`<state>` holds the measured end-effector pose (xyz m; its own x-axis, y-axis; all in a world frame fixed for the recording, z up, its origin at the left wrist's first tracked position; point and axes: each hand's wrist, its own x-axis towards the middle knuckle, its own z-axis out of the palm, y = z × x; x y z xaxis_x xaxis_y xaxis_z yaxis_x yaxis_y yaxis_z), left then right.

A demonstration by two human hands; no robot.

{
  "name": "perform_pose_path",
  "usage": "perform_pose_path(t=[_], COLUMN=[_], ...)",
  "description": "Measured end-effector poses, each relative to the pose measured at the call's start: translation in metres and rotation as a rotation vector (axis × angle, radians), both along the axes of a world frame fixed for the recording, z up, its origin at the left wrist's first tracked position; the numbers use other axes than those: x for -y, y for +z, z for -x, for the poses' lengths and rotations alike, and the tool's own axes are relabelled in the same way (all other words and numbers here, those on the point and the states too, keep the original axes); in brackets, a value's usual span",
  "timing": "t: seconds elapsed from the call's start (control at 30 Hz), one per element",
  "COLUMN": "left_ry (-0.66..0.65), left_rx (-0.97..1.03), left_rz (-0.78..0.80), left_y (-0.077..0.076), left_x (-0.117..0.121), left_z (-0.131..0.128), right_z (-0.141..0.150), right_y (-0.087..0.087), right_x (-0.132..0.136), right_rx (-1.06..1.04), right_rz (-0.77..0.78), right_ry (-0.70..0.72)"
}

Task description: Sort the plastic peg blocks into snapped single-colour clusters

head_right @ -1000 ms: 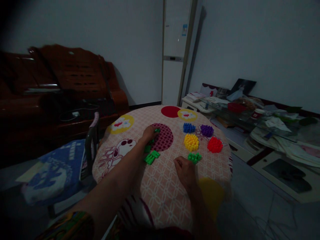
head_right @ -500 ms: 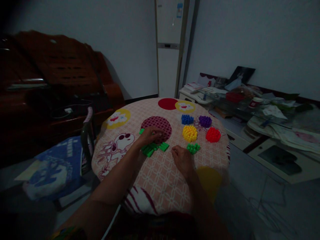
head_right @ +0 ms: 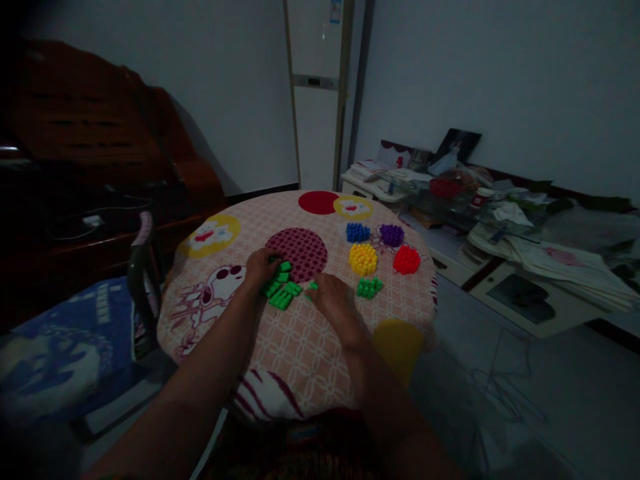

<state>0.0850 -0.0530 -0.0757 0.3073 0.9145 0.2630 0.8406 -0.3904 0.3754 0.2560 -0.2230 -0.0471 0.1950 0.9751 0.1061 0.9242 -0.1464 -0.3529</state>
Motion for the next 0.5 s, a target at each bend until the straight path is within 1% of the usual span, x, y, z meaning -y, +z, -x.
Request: perform_pose_path(t=[0.17, 0.23, 0.3, 0.37, 0.43, 0.5], left_ry=[0.007, 0.015, 0.021, 0.018, 0.011, 0.010], left_rx=[-0.007, -0.012, -0.008, 0.001, 0.014, 0.014], left_rz=[-0.008, -0.010, -0.011, -0.009, -0.004, 0.000], left_y=[-0.001, -0.001, -0.002, -0.002, -0.002, -0.001], left_x=[-0.001, -0.001, 0.000, 0.000, 0.001, 0.001], left_z=[0.000, 0.000, -0.001, -0.001, -0.001, -0.001], right_z=[-0.020, -0.029, -0.040, -0.053, -0.068, -0.083], right_y=[0.000, -0.003, -0.005, -0.006, -0.001, 0.006], right_x=[0.025, 0.035, 0.046, 0.059, 0.073, 0.086], right_rx=[-0.105, -0.209, -0.356, -0.513, -0.644, -0.706], right_rz=[-0.077, -0.079, -0.099, -0.156, -0.243, -0.336], right_ry=[-0.029, -0.040, -0.055, -0.053, -0.067, -0.132])
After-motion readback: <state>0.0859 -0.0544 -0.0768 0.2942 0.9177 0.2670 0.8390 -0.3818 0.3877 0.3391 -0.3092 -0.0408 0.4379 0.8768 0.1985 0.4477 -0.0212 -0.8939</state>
